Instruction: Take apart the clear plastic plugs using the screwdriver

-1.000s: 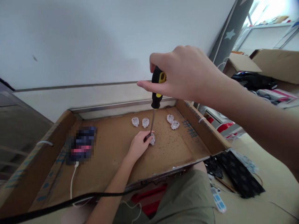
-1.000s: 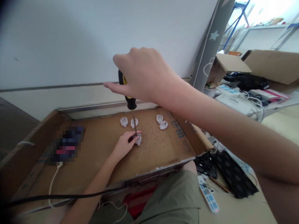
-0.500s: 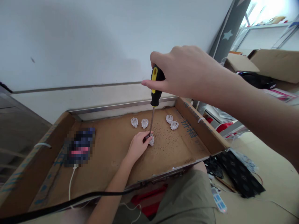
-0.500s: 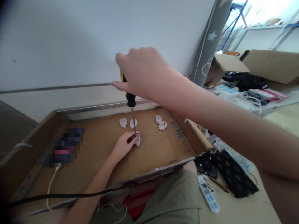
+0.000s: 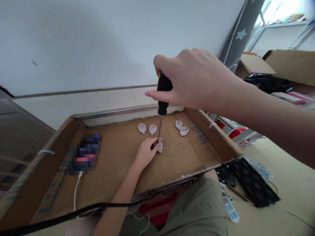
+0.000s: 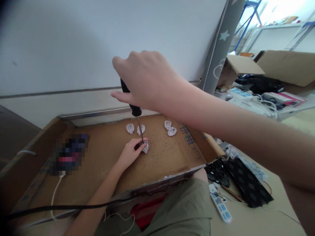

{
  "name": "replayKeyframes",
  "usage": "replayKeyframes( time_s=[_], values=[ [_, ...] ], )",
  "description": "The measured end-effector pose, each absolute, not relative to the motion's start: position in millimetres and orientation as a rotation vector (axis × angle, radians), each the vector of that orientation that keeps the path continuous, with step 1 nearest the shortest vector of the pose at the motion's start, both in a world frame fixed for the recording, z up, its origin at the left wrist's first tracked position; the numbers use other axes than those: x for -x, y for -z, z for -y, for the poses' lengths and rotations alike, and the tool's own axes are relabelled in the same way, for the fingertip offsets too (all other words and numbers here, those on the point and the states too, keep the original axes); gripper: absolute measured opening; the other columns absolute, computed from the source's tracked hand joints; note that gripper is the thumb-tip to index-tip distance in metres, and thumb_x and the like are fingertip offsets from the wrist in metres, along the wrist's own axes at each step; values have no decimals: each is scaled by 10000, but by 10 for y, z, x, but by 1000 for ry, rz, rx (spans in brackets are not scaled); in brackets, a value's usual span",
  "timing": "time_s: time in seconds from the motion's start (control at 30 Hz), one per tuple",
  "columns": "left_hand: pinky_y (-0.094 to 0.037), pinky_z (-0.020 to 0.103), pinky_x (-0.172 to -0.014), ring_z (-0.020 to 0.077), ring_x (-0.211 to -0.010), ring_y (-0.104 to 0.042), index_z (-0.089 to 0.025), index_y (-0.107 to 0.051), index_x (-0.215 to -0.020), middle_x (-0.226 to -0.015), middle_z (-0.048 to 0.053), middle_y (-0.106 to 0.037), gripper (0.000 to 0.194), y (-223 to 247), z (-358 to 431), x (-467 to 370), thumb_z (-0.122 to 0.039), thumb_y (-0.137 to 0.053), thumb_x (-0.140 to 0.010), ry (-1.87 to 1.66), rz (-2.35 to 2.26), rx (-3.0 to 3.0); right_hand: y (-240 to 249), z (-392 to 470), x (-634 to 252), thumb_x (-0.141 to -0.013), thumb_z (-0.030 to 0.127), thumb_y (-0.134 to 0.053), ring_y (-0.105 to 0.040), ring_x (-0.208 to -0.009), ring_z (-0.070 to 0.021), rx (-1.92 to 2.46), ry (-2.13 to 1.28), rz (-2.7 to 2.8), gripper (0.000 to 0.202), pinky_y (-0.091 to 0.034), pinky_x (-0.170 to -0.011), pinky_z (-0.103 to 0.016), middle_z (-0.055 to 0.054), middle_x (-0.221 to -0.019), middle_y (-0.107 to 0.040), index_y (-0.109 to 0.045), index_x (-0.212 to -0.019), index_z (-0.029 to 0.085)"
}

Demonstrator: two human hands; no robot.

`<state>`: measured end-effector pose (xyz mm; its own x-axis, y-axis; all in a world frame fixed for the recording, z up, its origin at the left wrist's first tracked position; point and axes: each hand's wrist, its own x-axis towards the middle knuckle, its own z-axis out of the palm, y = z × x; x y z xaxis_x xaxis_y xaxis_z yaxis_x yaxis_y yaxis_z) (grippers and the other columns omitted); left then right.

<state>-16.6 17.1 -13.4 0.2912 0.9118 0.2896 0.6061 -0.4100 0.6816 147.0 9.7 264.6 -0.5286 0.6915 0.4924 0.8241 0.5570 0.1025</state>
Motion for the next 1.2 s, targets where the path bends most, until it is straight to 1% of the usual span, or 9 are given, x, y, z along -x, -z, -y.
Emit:
replayKeyframes(
  time_s=[0.2,0.4,0.5,0.6,0.67,0.77,0.87,1.03,1.2],
  values=[
    [-466,344,-880,192,-977,-599,-243,-642,-1083,-1045,28,-677,249,146,-179,169,-276,-532,-863,-925,-1359,-2101,-2722,-122,-1620,-762,419,-396,-553,-803,-20,1075,136,2704,436,-419,-668,-191,68,-1099,-549,-469,-1125,189],
    [-461,342,-884,187,-977,-595,-234,-640,-1087,-1049,34,-675,249,139,-169,163,-269,-538,-862,-932,-1341,-2099,-2727,-84,-1624,-756,509,-531,-607,-888,-162,1274,414,2559,406,-453,-757,-277,-10,-777,-613,-603,-925,147],
    [-460,339,-884,185,-981,-593,-237,-639,-1089,-1049,31,-675,251,140,-168,160,-276,-543,-860,-932,-1352,-2093,-2736,-120,-1676,-759,627,-406,-617,-810,-129,1356,491,2579,579,-440,-726,-273,17,-809,-604,-586,-1042,155],
    [-460,335,-876,184,-967,-596,-233,-642,-1077,-1035,30,-679,244,136,-167,157,-272,-550,-855,-941,-1364,-2101,-2767,-227,-1761,-728,590,-447,-603,-706,-54,1349,192,2710,592,-444,-677,-217,54,-892,-605,-526,-1132,165],
    [-459,336,-872,186,-960,-596,-236,-638,-1078,-1028,30,-678,245,127,-162,152,-282,-549,-854,-933,-1365,-2110,-2788,-274,-1774,-711,524,-513,-616,-731,-62,1373,53,2698,492,-459,-686,-203,55,-820,-620,-573,-996,128],
    [-462,340,-866,194,-954,-596,-240,-616,-1110,-1027,34,-666,298,117,-153,145,-323,-589,-824,-904,-1365,-2113,-2798,-241,-1690,-751,538,-424,-620,-910,-121,1343,273,2612,466,-445,-730,-230,35,-732,-620,-585,-743,102],
    [-465,341,-859,199,-940,-596,-242,-602,-1125,-1022,36,-656,344,121,-151,139,-344,-619,-797,-890,-1369,-2112,-2765,-145,-1547,-741,610,-395,-584,-997,-157,1257,574,2610,530,-410,-744,-273,18,-855,-616,-577,-808,116],
    [-460,343,-860,201,-925,-595,-243,-603,-1118,-1008,40,-650,331,130,-150,139,-355,-604,-806,-876,-1367,-2121,-2662,-112,-1442,-716,554,-577,-581,-761,-110,1094,567,2575,481,-372,-640,-223,19,-811,-588,-520,-1014,180],
    [-458,346,-851,212,-934,-597,-245,-590,-1149,-1025,47,-650,376,103,-136,154,-423,-578,-818,-862,-1415,-2097,-2532,74,-1803,-719,399,-616,-471,-637,-61,1202,433,2318,291,-330,-606,-213,36,-734,-539,-539,-911,194]
  ],
)
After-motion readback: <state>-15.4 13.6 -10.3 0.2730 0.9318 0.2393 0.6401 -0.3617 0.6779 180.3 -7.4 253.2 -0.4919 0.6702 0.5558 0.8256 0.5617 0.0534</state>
